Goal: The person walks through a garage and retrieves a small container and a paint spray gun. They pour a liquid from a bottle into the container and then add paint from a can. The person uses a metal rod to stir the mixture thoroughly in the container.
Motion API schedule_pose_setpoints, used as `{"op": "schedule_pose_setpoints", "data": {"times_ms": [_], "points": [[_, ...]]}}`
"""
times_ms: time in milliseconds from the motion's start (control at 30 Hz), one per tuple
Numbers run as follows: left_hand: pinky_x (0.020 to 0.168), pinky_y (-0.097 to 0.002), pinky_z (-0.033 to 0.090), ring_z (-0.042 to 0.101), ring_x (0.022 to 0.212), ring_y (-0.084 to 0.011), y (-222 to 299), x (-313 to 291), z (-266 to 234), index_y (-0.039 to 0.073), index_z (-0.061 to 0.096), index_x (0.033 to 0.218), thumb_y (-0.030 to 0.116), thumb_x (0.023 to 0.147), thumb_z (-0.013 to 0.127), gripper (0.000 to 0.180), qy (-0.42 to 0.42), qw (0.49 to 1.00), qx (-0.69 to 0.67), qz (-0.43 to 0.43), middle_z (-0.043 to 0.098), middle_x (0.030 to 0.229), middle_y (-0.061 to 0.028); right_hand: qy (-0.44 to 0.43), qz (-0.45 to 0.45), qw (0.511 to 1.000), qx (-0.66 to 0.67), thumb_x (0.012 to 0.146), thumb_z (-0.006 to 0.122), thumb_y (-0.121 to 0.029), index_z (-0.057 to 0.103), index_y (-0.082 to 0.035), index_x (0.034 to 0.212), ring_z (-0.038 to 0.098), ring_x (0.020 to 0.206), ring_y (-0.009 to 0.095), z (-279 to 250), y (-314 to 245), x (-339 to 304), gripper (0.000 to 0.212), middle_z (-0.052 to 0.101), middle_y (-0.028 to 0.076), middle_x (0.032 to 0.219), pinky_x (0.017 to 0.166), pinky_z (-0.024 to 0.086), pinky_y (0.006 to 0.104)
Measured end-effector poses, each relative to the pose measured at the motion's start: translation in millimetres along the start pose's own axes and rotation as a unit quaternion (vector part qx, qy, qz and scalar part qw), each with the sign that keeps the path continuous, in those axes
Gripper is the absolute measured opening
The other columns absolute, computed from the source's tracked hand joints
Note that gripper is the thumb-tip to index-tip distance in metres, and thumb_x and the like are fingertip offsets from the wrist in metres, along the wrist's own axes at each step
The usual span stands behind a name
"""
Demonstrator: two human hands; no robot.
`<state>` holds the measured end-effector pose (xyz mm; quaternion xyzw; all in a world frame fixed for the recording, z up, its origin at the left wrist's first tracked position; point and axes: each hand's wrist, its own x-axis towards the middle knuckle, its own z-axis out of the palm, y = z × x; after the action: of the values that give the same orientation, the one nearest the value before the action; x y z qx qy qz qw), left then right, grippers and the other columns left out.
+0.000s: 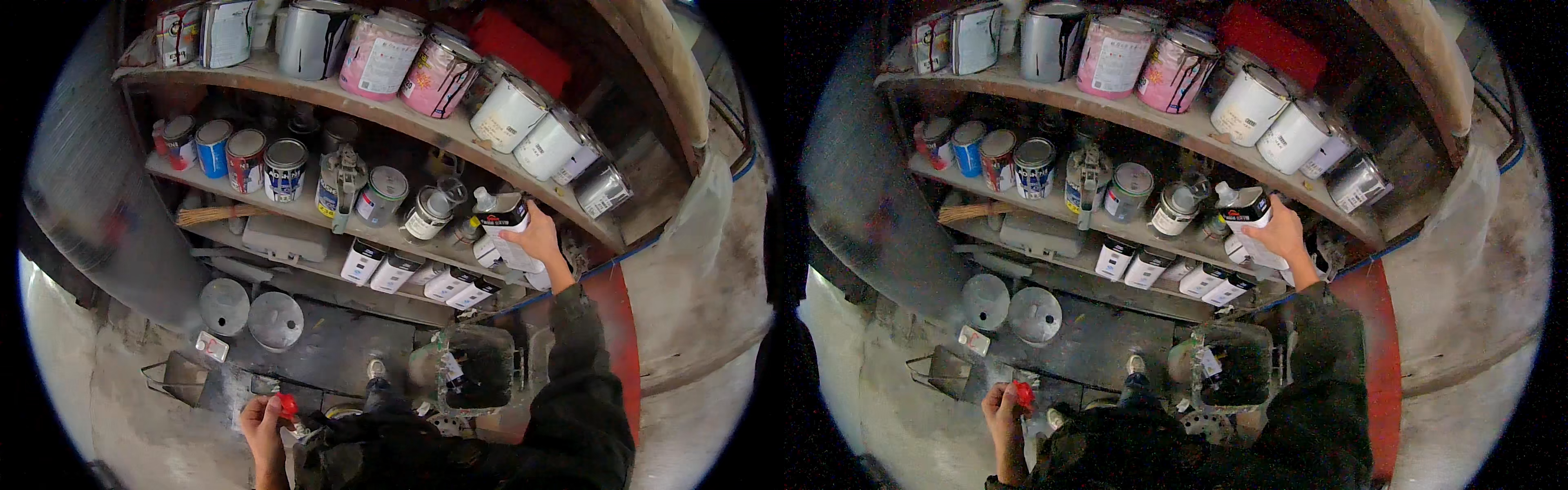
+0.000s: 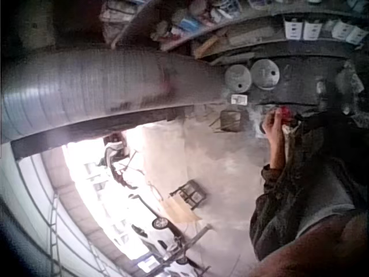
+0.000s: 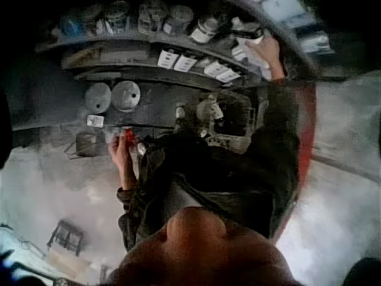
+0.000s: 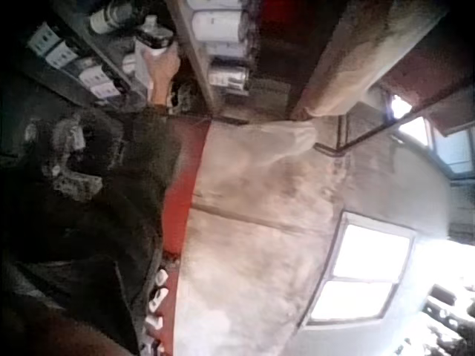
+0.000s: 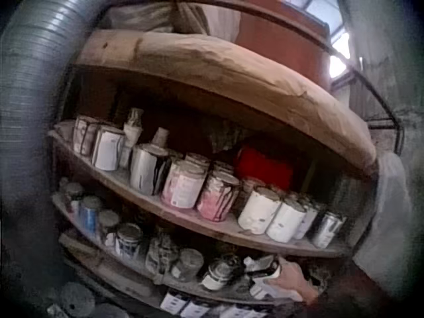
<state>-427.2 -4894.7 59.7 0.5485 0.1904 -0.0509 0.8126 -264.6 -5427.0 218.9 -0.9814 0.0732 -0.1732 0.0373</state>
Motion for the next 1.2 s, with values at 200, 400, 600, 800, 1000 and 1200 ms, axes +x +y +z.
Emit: {"op": "schedule_pose_setpoints", "data": {"times_ms": [200,400,600,800,1000,1200], "points": [[0.044,-0.0255,0.044,0.059,0.051,-0.0154,-5.4,-1.6,-5.0,-0.001,0.058,0.084,0.017,0.092,0.062,0.020,0.003,1.000,-0.012,-0.001,0.062,0.069,-0.0076,-0.008,0.005,0.999,-0.051,0.061,0.082,-0.044,0.053,0.002,0.116,0.065,0.090,0.039,6.3,2.2,17.9,0.078,0.067,0.022,0.096,0.080,0.051,0.0444],[0.045,-0.0252,0.045,0.060,0.052,-0.0154,-5.6,-4.8,-12.6,-0.001,0.058,0.084,0.016,0.092,0.061,0.019,0.013,1.000,-0.019,-0.002,0.062,0.068,-0.0071,-0.011,-0.002,0.992,-0.129,0.063,0.081,-0.045,0.046,0.003,0.132,0.065,0.095,0.039,11.8,-10.1,30.7,0.091,0.067,0.023,0.102,0.083,0.052,0.0447],[0.045,-0.0247,0.045,0.060,0.053,-0.0151,-4.4,-7.9,-14.8,-0.001,0.058,0.083,0.016,0.092,0.061,0.019,0.028,1.000,-0.013,-0.004,0.062,0.068,-0.0065,-0.021,0.016,0.991,-0.131,0.062,0.083,-0.039,0.051,-0.002,0.127,0.063,0.097,0.041,8.9,-26.3,34.8,0.081,0.066,0.024,0.103,0.085,0.050,0.0464],[0.045,-0.0252,0.045,0.060,0.053,-0.0149,-5.8,-5.8,-16.2,0.001,0.058,0.086,0.020,0.093,0.061,0.020,0.009,1.000,0.005,-0.010,0.062,0.070,-0.0066,-0.014,0.013,0.989,-0.146,0.062,0.084,-0.037,0.052,-0.005,0.127,0.063,0.095,0.041,7.8,-26.8,35.7,0.079,0.067,0.023,0.101,0.083,0.051,0.0475],[0.046,-0.0246,0.046,0.060,0.053,-0.0146,-9.7,-2.9,-17.1,0.000,0.058,0.084,0.017,0.092,0.060,0.019,0.008,1.000,0.012,-0.010,0.062,0.068,-0.0067,-0.005,0.004,0.987,-0.158,0.061,0.084,-0.036,0.053,-0.005,0.127,0.064,0.095,0.041,7.2,-31.3,34.6,0.079,0.067,0.023,0.100,0.083,0.051,0.0475],[0.047,-0.0236,0.046,0.061,0.052,-0.0143,-6.9,-1.9,-13.3,-0.001,0.058,0.083,0.014,0.092,0.060,0.017,0.000,1.000,0.002,-0.012,0.062,0.066,-0.0067,0.001,-0.023,0.981,-0.194,0.064,0.083,-0.039,0.048,-0.006,0.132,0.066,0.091,0.040,7.1,-21.7,34.1,0.083,0.067,0.023,0.101,0.078,0.053,0.0467]]}}
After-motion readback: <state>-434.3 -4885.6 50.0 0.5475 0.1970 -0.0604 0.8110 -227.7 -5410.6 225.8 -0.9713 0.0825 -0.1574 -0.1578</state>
